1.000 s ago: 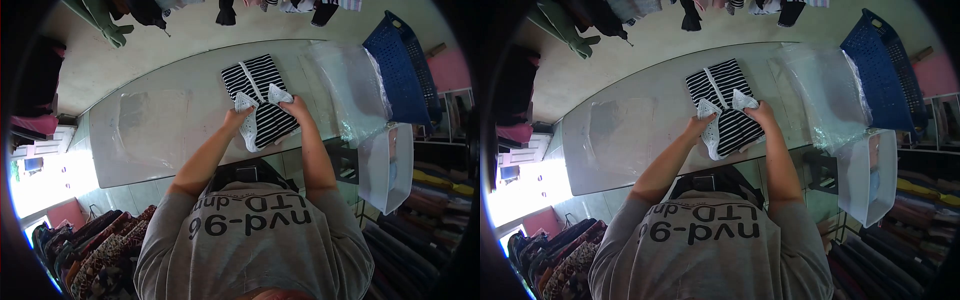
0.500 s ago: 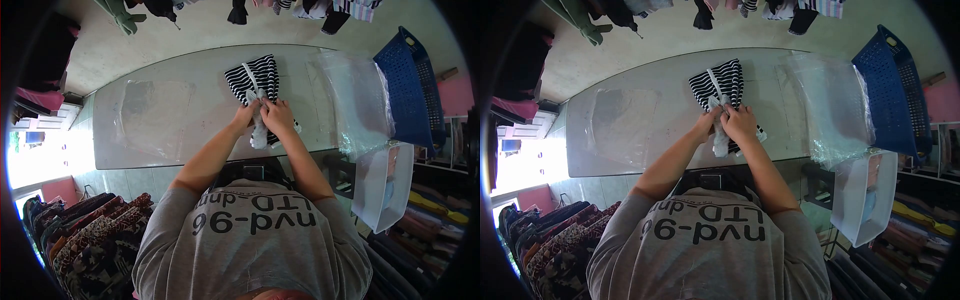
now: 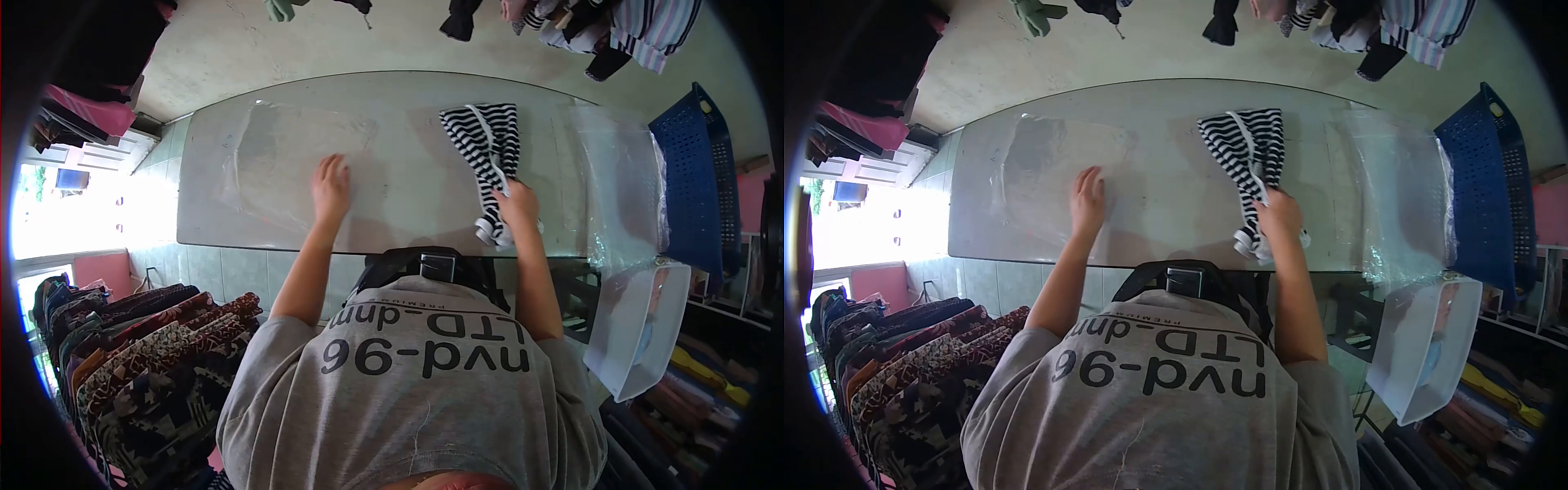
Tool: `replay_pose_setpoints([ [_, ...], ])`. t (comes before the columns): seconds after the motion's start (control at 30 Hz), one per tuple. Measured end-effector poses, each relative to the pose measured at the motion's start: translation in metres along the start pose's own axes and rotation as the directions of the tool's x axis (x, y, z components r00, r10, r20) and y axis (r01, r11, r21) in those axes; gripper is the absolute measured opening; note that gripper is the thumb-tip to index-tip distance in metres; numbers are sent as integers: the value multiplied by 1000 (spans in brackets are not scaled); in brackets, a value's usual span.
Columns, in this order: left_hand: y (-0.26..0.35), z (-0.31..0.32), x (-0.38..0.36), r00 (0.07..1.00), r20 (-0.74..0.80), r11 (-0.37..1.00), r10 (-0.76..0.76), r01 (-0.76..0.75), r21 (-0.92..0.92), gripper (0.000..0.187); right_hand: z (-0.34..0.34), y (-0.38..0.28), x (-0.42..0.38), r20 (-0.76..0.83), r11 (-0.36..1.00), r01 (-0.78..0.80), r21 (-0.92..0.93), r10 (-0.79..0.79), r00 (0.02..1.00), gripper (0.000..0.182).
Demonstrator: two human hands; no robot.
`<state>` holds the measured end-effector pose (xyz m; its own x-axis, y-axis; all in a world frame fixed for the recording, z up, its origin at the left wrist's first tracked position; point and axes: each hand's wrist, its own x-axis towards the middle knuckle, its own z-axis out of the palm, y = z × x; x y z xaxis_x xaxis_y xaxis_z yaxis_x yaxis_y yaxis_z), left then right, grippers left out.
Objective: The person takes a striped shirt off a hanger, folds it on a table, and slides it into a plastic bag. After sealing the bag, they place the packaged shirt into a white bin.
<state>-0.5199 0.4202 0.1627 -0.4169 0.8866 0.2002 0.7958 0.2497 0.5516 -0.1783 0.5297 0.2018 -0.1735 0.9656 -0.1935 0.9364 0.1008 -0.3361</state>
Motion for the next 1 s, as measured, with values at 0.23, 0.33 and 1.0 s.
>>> replay_pose_setpoints([
  [0.23,-79,-42,-24,908,388,928,156,-270,258,63,1,19,-37,-101,998,52,23,-50,994,31],
  [0.33,-69,-48,-25,898,405,930,171,-283,233,60,-1,18,-43,-123,988,135,71,-126,984,32],
  [1.0,-94,-79,12,809,533,868,247,59,-493,40,2,-143,-65,416,808,489,330,-589,693,35],
])
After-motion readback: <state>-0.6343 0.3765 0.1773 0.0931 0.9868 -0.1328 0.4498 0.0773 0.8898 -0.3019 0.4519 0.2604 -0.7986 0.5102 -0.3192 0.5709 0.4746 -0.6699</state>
